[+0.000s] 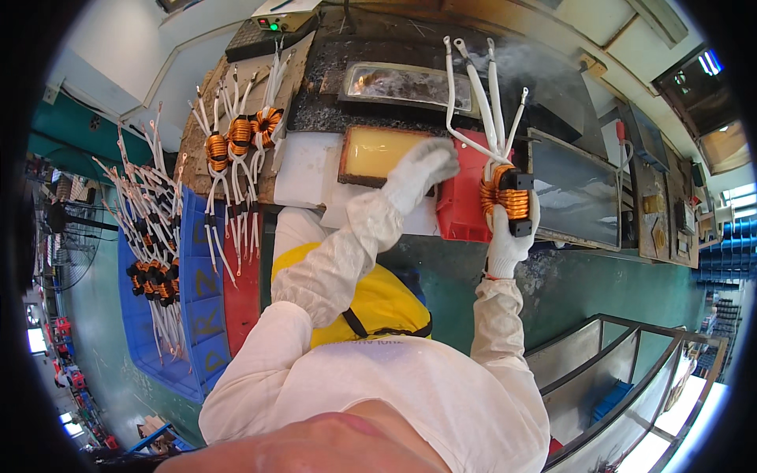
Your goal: Dipping toroidal inductor leads into a liquid tin bath and organizing them on a tray.
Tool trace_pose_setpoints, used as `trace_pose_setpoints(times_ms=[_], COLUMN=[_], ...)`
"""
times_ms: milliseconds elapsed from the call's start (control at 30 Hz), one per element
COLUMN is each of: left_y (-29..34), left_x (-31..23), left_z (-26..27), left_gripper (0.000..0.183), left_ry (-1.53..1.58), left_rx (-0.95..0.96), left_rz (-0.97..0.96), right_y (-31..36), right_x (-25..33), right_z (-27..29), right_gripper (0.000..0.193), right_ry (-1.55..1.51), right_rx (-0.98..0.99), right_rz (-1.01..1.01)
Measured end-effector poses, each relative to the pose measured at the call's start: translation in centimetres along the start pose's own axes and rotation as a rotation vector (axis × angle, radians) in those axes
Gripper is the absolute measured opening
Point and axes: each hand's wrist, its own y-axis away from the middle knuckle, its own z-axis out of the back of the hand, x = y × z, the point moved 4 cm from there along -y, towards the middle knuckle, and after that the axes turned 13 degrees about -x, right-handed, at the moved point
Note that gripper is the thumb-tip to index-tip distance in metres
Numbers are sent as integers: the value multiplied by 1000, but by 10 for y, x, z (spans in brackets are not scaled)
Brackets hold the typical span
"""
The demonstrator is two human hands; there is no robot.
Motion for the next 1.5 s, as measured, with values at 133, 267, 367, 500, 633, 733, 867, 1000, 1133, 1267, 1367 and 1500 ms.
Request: trace_pose_setpoints(times_ms=[133, 267, 367, 500, 633, 733, 867, 1000, 1133, 1267, 1367, 1500], left_y=[42, 55, 62, 73, 84, 91, 91, 95, 98, 95, 95, 98], left_x=[15, 34, 44, 57, 56, 55, 52, 47, 70, 97, 93, 70], left_z=[-12, -16, -19, -19, -25, -18, -14, -5, 7, -3, -7, 8], left_gripper=[29, 32, 36, 40, 48, 55, 58, 60, 48, 60, 59, 58], left_ry=[-704, -1106, -1329, -1387, -1416, -1437, -1393, -1396, -1313, -1293, -1337, -1355], left_rx=[116, 257, 364, 287, 261, 279, 270, 235, 108, 228, 335, 233], left_rz=[-185, -518, -892, -1055, -1138, -1144, -1150, -1147, -1302, -1176, -1101, -1185], right_y=[8, 8, 7, 8, 4, 8, 9, 9, 11, -1, -4, 2], right_x=[-13, -46, -54, -44, -49, -48, -49, -55, -57, -53, -59, -62], right_z=[5, 6, 3, 2, 7, 0, -3, -10, -6, 22, 26, 1], right_gripper=[67, 74, 78, 78, 80, 80, 76, 73, 70, 65, 64, 69], right_ry=[-144, 11, 118, 166, 212, 191, 213, 182, 162, 140, 88, 75], right_rx=[-141, -183, -192, -206, -219, -223, -224, -212, -204, -187, -225, -171], right_rz=[-17, 100, 176, 234, 271, 277, 311, 374, 340, 308, 250, 338])
